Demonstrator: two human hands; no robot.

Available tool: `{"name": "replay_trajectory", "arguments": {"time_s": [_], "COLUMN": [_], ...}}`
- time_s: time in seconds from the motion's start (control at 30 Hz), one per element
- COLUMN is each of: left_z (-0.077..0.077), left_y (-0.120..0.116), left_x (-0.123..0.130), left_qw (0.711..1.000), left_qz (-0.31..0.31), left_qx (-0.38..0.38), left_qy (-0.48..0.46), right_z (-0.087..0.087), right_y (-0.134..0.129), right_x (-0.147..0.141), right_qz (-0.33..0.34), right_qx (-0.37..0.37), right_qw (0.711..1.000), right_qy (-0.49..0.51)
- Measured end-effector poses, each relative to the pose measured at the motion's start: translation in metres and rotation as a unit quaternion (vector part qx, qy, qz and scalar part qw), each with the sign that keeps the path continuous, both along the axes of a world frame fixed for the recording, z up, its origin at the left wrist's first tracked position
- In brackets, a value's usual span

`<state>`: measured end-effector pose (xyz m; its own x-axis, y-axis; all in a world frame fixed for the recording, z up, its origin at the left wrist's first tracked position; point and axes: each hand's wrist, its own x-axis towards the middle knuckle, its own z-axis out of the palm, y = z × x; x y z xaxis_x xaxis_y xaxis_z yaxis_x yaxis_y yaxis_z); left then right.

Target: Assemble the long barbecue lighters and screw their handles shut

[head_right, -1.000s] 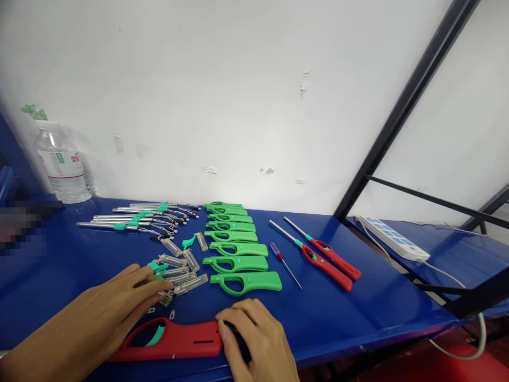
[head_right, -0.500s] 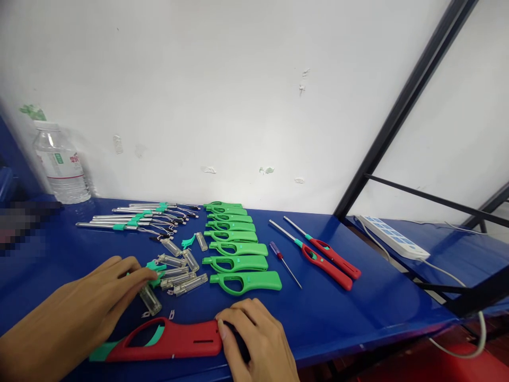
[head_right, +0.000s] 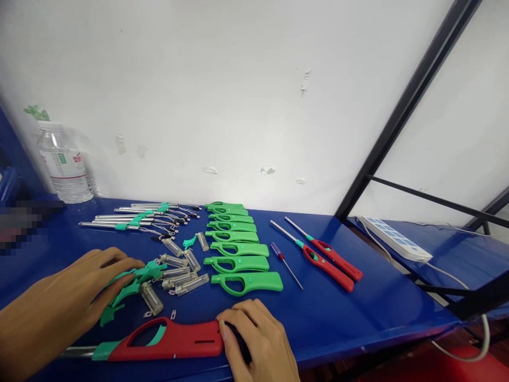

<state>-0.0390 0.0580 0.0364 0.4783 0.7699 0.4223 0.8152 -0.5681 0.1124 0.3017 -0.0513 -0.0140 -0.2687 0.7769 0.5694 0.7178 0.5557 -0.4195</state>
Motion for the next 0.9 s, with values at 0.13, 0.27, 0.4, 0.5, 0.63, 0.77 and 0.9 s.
{"name": "replay_trajectory", "arguments": {"time_s": [0.13,0.27,0.4,0.5,0.63,0.77,0.9], "left_z": [0.004,-0.003,-0.01,-0.01,-0.008,-0.01,-0.017], "left_y": [-0.002,0.003,0.011,0.013,0.013,0.011,0.009], "left_x": [0.006,0.003,-0.006,-0.011,-0.008,-0.002,-0.002], "left_qw": [0.997,0.993,0.994,0.996,0.997,0.997,0.996], "left_qz": [0.011,0.034,0.039,0.023,0.003,-0.021,-0.033], "left_qx": [-0.056,-0.097,-0.09,-0.067,-0.064,-0.073,-0.08], "left_qy": [0.05,0.057,0.048,0.055,0.048,0.019,0.0], "right_z": [-0.001,-0.001,-0.001,-0.001,-0.003,-0.003,-0.003], "right_y": [0.0,0.001,0.001,0.001,0.001,0.002,0.002], "right_x": [0.0,0.001,0.001,0.0,0.001,0.002,0.001], "right_qz": [0.001,0.001,0.002,0.0,0.002,0.001,0.003], "right_qx": [0.0,-0.001,0.003,0.004,0.01,0.009,0.011], "right_qw": [1.0,1.0,1.0,1.0,1.0,1.0,1.0], "right_qy": [0.0,-0.001,-0.001,-0.001,-0.004,-0.008,-0.006]}}
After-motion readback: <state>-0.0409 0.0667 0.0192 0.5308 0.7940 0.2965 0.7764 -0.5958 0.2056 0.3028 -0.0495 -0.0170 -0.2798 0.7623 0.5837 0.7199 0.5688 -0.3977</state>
